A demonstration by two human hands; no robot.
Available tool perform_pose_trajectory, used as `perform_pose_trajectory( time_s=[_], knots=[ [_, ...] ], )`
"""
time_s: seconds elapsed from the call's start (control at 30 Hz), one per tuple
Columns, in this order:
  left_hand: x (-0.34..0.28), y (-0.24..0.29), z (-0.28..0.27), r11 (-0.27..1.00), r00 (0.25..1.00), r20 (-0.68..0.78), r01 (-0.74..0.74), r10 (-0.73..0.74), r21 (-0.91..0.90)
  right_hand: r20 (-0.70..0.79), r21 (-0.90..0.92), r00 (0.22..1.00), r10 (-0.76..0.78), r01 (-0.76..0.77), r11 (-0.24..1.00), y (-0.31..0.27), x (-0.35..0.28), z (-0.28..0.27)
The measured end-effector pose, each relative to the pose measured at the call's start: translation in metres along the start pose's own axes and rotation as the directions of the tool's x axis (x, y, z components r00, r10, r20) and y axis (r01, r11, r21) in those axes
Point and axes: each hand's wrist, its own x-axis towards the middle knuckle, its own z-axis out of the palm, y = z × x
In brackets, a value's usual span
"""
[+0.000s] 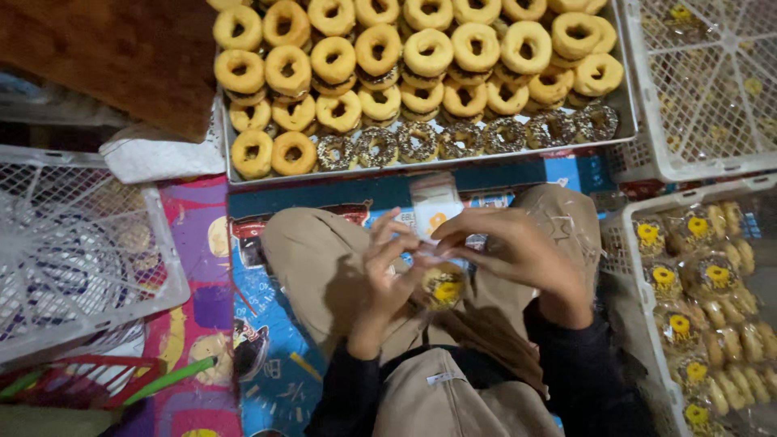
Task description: The person sits on the floor and individually places donuts into clear plastic bags. They then place the packaged donuts into a white plastic crate.
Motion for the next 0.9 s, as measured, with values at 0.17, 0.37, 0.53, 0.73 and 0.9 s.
perform_pose_trajectory(
  time_s=[0.17,0.37,0.53,0.73,0.9],
  knots=[
    [0.023,0.056,-0.015,0.893,0.941,0.176,-0.332,0.290,0.302,-0.135,0.075,0.988,-0.078,0.089,0.993,-0.022,-0.022,-0.015],
    [0.039,0.097,-0.009,0.968,0.991,0.088,-0.113,0.096,0.223,-0.135,-0.629,0.779,-0.613,0.410,0.660,-0.002,-0.032,0.011],
    [0.032,0.091,-0.016,0.927,0.975,0.061,-0.224,0.216,0.301,-0.206,-0.963,0.712,-0.671,-0.027,0.267,0.036,-0.039,0.009],
    [0.019,0.037,-0.014,0.813,0.815,-0.143,0.510,-0.562,-0.281,-0.100,-0.857,0.655,0.749,-0.439,0.269,0.097,-0.027,-0.017],
    [0.023,0.000,-0.024,0.558,0.631,-0.265,0.772,-0.729,0.304,-0.185,0.202,0.964,0.193,-0.155,0.967,0.158,0.004,0.109]
  ],
)
